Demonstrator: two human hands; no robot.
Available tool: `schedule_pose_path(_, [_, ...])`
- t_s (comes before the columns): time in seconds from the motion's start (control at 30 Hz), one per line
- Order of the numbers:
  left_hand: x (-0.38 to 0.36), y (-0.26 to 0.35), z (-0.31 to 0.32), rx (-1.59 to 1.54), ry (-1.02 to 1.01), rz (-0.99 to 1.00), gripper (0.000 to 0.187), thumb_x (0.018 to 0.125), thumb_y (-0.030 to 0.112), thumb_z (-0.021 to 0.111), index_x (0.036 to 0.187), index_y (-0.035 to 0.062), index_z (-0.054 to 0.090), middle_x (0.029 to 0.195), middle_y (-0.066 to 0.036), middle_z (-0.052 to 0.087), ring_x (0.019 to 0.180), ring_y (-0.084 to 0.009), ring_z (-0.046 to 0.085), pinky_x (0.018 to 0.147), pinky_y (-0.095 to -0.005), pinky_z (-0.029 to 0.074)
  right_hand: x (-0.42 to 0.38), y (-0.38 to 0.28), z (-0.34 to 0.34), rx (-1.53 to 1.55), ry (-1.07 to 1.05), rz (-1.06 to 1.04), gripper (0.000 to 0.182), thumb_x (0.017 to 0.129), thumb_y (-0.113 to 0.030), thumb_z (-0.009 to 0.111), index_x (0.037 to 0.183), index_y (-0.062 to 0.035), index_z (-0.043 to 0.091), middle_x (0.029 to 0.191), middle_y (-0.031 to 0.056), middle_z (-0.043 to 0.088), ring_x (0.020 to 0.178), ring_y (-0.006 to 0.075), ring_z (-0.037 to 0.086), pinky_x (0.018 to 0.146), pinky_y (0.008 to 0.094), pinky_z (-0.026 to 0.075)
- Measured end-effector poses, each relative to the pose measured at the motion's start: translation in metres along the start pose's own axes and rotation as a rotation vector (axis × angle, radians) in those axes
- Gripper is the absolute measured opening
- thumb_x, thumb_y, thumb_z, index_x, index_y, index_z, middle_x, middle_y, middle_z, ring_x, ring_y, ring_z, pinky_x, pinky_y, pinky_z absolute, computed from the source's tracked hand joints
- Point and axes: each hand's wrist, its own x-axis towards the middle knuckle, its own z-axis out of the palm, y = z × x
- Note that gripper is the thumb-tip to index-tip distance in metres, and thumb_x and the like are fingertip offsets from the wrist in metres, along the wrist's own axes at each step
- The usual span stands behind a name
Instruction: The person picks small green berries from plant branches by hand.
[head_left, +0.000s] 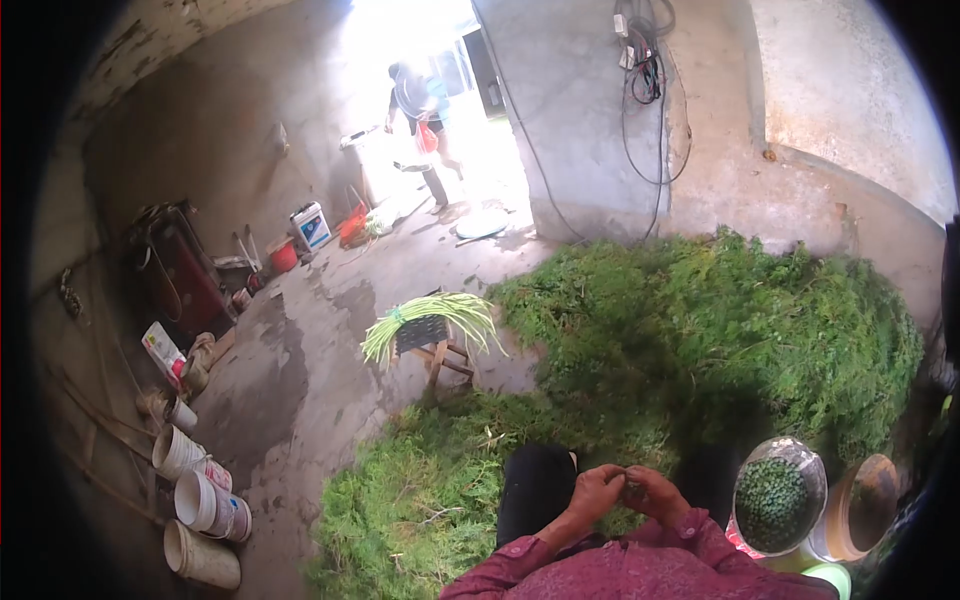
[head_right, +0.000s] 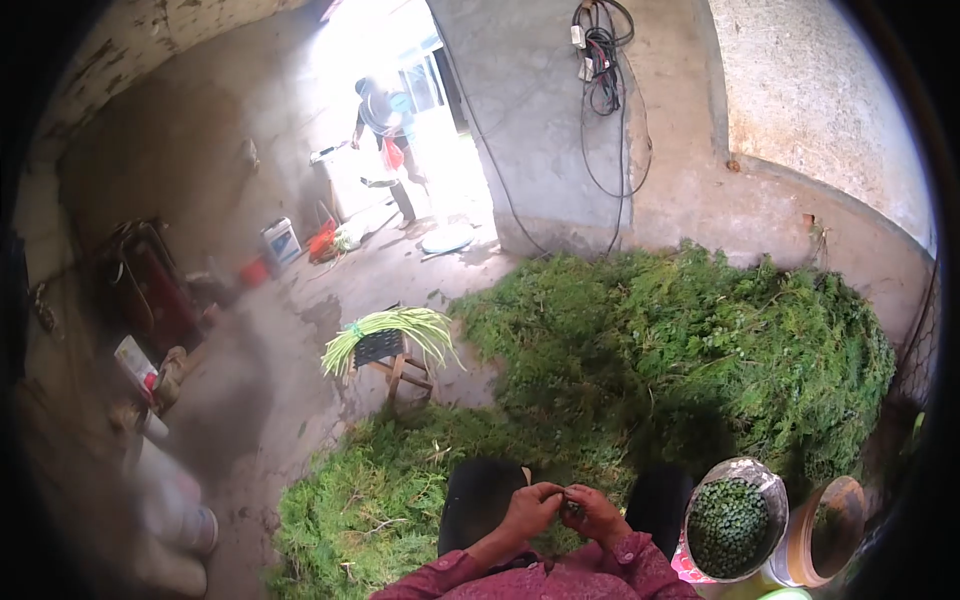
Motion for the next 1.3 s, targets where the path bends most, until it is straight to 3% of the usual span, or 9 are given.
schedule_pose_path(0.07, [0.002,-0.005,0.003,-0.010,0.048,0.071,0.028,0.078,0.021,0.056,0.099,0.0026,0.061,0.083,-0.015,0.064,0.077,-0.0221,0.063,0.068,-0.0310,0.048,0.002,-0.032,0.002,0.925,0.183,0.623,0.007,0.083,-0.015,0.056,0.088,-0.0091,0.055,0.080,0.0002,0.053,0.069,0.0127,0.053,0.062,0.0267,0.047])
schedule_pose_path(0.6, [0.004,-0.019,0.001,0.169,-0.086,-0.035,0.039,0.076,0.029,0.062,0.104,0.0018,0.059,0.072,-0.010,0.063,0.060,-0.0122,0.060,0.054,-0.0277,0.048,-0.003,-0.028,-0.001,0.837,0.098,0.596,0.011,0.084,-0.017,0.053,0.089,-0.0069,0.055,0.080,0.0010,0.053,0.073,0.0115,0.055,0.062,0.0245,0.046])
schedule_pose_path(0.8, [-0.002,-0.005,-0.004,0.104,-0.147,-0.137,0.042,0.073,0.035,0.059,0.098,0.0007,0.061,0.085,-0.019,0.063,0.082,-0.0259,0.062,0.072,-0.0352,0.048,-0.005,-0.016,-0.003,0.805,0.136,0.620,0.005,0.082,-0.013,0.056,0.084,-0.0077,0.056,0.073,0.0016,0.055,0.062,0.0128,0.053,0.055,0.0255,0.045])
schedule_pose_path(0.87, [-0.003,-0.004,-0.005,0.151,-0.158,-0.027,0.044,0.073,0.031,0.063,0.105,0.0006,0.057,0.074,-0.012,0.063,0.062,-0.0143,0.060,0.056,-0.0284,0.049,-0.008,-0.008,-0.006,0.897,0.102,0.581,0.004,0.080,-0.009,0.056,0.084,-0.0071,0.056,0.072,0.0036,0.056,0.058,0.0129,0.053,0.053,0.0261,0.045])
schedule_pose_path(0.97, [0.024,-0.015,-0.040,0.358,0.052,0.254,0.054,0.069,0.030,0.065,0.114,0.0020,0.052,0.080,-0.015,0.064,0.073,-0.0214,0.062,0.066,-0.0330,0.050,-0.009,-0.019,-0.009,1.011,0.218,0.557,0.007,0.079,-0.006,0.055,0.085,-0.0067,0.056,0.073,0.0060,0.058,0.057,0.0134,0.053,0.051,0.0267,0.045])
schedule_pose_path(1.0, [0.024,0.023,-0.073,0.428,0.147,0.161,0.055,0.071,0.026,0.063,0.117,0.0003,0.048,0.074,-0.014,0.063,0.066,-0.0185,0.061,0.060,-0.0313,0.049,-0.011,-0.019,-0.012,1.012,0.223,0.569,0.007,0.079,-0.006,0.055,0.085,-0.0067,0.056,0.073,0.0060,0.058,0.057,0.0134,0.053,0.051,0.0267,0.045])
schedule_pose_path(1.03, [0.030,0.038,-0.108,0.232,0.190,-0.010,0.056,0.068,0.029,0.062,0.115,0.0003,0.049,0.097,-0.023,0.059,0.089,-0.0317,0.059,0.077,-0.0371,0.047,-0.012,-0.016,-0.016,1.040,0.203,0.557,0.008,0.078,-0.006,0.054,0.086,-0.0071,0.056,0.075,0.0062,0.058,0.059,0.0133,0.053,0.052,0.0262,0.045])
schedule_pose_path(1.13, [0.059,0.050,-0.220,0.217,0.553,0.158,0.056,0.071,0.021,0.065,0.119,0.0003,0.046,0.073,-0.013,0.063,0.060,-0.0242,0.060,0.061,-0.0372,0.050,-0.016,-0.017,-0.021,1.082,0.223,0.572,0.008,0.078,-0.007,0.054,0.086,-0.0080,0.057,0.076,0.0065,0.059,0.060,0.0135,0.053,0.054,0.0256,0.045])
schedule_pose_path(1.3, [0.042,0.088,-0.316,0.334,0.778,-0.121,0.074,0.074,0.014,0.065,0.134,0.0029,0.024,0.069,-0.011,0.062,0.054,-0.0119,0.057,0.046,-0.0261,0.047,-0.019,-0.004,-0.019,1.215,0.222,0.566,0.009,0.080,-0.009,0.055,0.088,-0.0062,0.056,0.074,0.0063,0.057,0.056,0.0113,0.051,0.049,0.0232,0.040])
